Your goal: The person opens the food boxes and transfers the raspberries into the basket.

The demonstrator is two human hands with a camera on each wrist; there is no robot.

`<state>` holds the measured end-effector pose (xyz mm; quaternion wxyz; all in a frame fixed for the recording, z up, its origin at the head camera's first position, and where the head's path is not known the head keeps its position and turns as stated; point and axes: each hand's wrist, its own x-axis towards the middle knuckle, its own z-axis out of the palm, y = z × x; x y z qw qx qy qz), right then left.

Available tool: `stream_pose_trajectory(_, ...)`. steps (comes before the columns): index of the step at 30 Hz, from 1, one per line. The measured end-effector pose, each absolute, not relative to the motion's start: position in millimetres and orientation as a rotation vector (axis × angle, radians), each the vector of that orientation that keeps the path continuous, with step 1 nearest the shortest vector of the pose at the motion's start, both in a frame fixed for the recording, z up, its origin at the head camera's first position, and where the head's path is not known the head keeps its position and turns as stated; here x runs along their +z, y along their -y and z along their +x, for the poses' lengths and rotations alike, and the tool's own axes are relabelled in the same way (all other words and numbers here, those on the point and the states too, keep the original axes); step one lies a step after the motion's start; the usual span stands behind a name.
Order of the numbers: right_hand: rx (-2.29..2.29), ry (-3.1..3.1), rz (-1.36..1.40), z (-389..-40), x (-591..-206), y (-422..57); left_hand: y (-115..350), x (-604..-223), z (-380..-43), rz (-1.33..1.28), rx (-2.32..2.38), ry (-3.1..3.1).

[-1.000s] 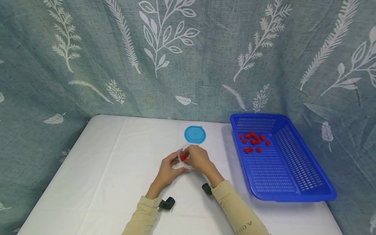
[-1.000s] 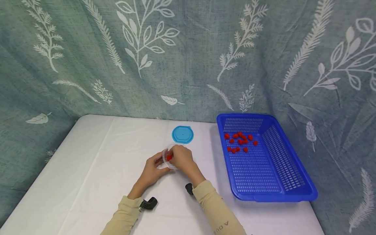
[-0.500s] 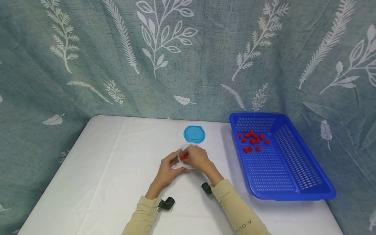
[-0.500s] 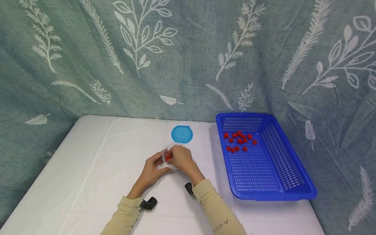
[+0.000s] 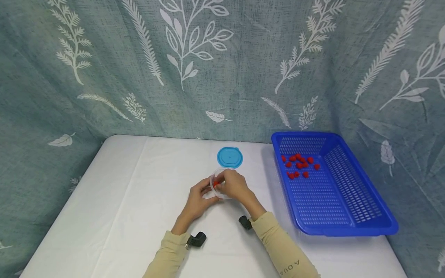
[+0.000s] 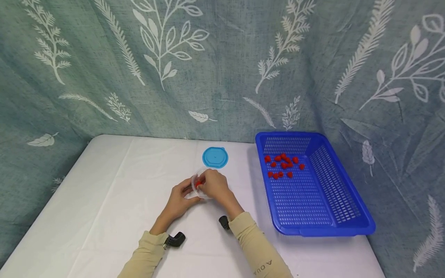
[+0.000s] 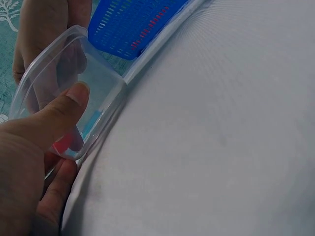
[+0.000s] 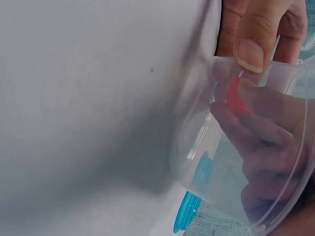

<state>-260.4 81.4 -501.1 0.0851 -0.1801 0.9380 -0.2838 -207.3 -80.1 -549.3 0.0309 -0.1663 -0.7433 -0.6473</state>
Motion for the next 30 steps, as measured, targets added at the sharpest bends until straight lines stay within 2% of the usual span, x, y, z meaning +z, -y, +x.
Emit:
stream_pose_trajectory(9,-0.900,-2.755,-0.571,-262,-501,-87,77,-582,-221,-0.490,-1.996,2.271)
stream_pose_trajectory(21,-1.064,-2.697,-0.552,-255,-493,-94,78,-584,-221,-0.518,-1.983,2.255)
stream_pose_trajectory(30,-1.107,-2.679,-0.617,-243,-467,-106,79,-577,-219,-0.483,-1.955,2.332)
